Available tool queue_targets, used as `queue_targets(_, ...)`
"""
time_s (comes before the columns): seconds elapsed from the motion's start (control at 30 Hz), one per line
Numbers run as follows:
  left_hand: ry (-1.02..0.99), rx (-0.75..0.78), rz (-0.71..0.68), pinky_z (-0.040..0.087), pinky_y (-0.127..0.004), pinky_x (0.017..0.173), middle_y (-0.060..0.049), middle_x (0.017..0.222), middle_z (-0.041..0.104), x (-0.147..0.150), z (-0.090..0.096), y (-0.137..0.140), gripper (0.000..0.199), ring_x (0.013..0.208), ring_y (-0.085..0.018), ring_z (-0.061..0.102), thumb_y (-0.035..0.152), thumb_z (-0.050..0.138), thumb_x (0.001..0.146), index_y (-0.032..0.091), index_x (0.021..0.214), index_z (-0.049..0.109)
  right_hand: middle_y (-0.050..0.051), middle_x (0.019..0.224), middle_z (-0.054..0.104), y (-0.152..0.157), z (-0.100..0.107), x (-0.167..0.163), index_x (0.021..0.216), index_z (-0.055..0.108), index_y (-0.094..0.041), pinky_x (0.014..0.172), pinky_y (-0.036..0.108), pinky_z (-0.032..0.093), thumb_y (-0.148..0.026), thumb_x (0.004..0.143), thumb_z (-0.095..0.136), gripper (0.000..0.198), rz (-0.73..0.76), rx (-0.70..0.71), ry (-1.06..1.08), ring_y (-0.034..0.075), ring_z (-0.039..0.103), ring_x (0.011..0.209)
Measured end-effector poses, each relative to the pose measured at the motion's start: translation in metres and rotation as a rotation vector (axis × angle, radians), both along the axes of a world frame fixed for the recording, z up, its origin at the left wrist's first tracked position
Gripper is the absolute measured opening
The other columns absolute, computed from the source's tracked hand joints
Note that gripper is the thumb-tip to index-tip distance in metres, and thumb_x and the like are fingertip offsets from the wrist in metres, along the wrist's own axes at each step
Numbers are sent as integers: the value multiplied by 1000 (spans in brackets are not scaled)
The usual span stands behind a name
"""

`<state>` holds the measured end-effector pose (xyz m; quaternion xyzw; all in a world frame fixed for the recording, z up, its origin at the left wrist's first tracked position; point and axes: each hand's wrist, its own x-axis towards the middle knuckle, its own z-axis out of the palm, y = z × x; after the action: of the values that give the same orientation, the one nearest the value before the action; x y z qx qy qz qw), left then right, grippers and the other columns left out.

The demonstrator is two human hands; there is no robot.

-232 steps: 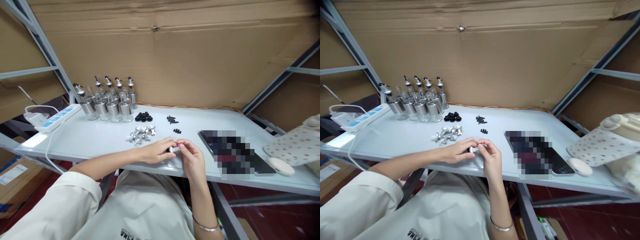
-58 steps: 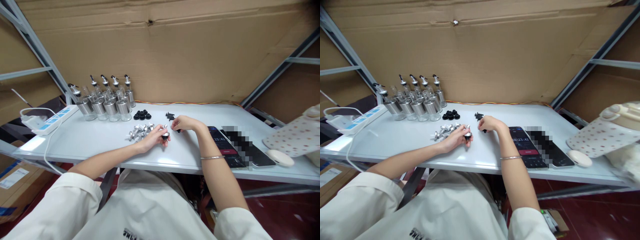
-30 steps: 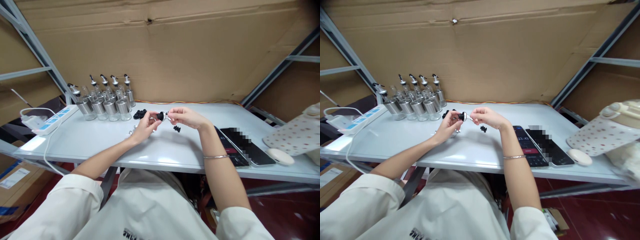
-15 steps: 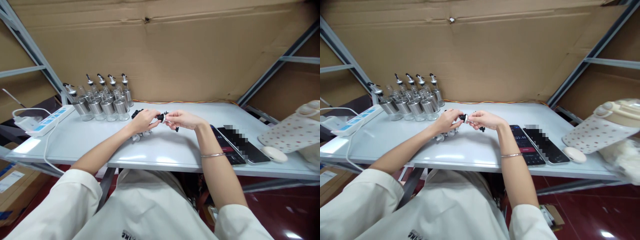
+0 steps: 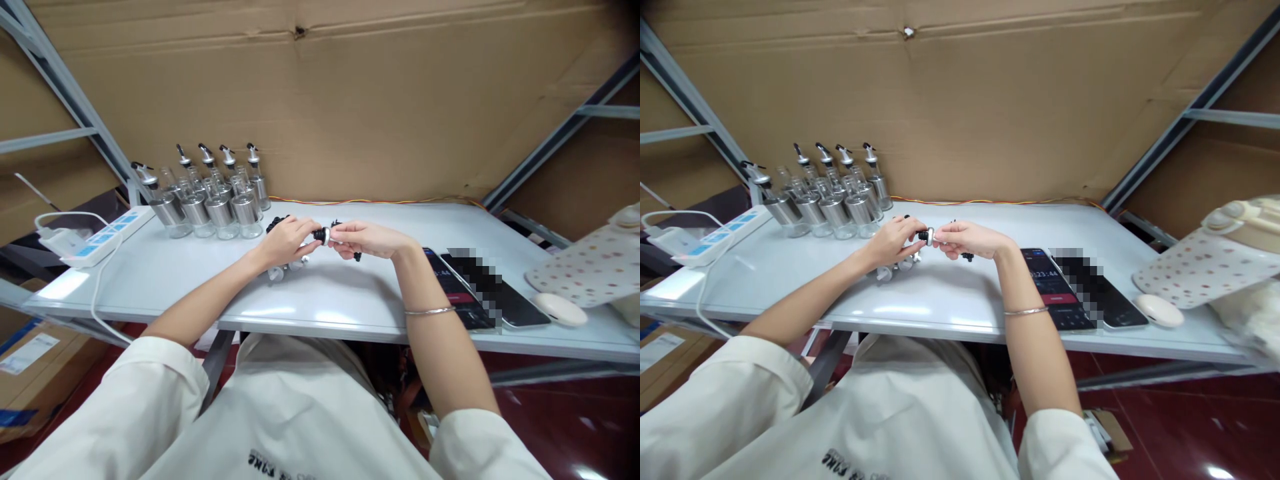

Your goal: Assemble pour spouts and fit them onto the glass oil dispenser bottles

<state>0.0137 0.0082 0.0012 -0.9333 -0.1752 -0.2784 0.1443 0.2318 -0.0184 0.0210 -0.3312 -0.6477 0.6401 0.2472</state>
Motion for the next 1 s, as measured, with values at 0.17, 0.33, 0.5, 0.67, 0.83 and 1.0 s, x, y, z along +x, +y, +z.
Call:
queue_targets(0.17,22,172,45,34,-31,66,-6,75,58,2,0,4,32,60,-16,45,32,25,95,16,87,51,-5,58,40,-3,0,-10,75,56,-14,50,23,32,-43,80,64,31,61,15,48,6,38,51)
queue_targets(0.33,-149,141,117,32,-33,66,-2,61,51,2,4,6,50,53,-15,33,41,8,96,19,71,46,-4,57,46,-8,5,-23,73,57,-15,53,23,34,-46,82,60,32,-24,284,54,8,44,52)
queue_targets(0.5,-330,-165,230,31,-30,62,1,54,45,4,2,10,55,51,-13,34,49,6,95,20,65,42,-2,57,54,-6,-1,-38,75,59,-16,57,24,38,-43,86,52,31,-310,654,-99,11,50,54)
queue_targets(0.67,-521,-561,225,29,-26,53,2,51,40,8,6,11,50,50,-11,36,48,19,95,19,57,35,5,75,65,-3,-9,-45,87,62,-17,64,26,38,-34,92,45,25,-524,1193,-353,15,55,65)
queue_targets(0.83,-597,-1017,155,23,-25,47,5,44,26,12,17,2,46,42,-8,23,37,24,95,20,53,29,6,72,63,-1,-8,-41,89,62,-17,68,30,35,-31,97,36,30,-578,1623,-603,18,53,69)
queue_targets(1.0,-628,-1132,177,21,-25,46,6,42,24,14,18,0,47,40,-7,21,40,26,94,20,52,26,5,70,62,3,-9,-40,89,62,-18,67,30,33,-34,97,35,33,-598,1652,-579,18,51,67)
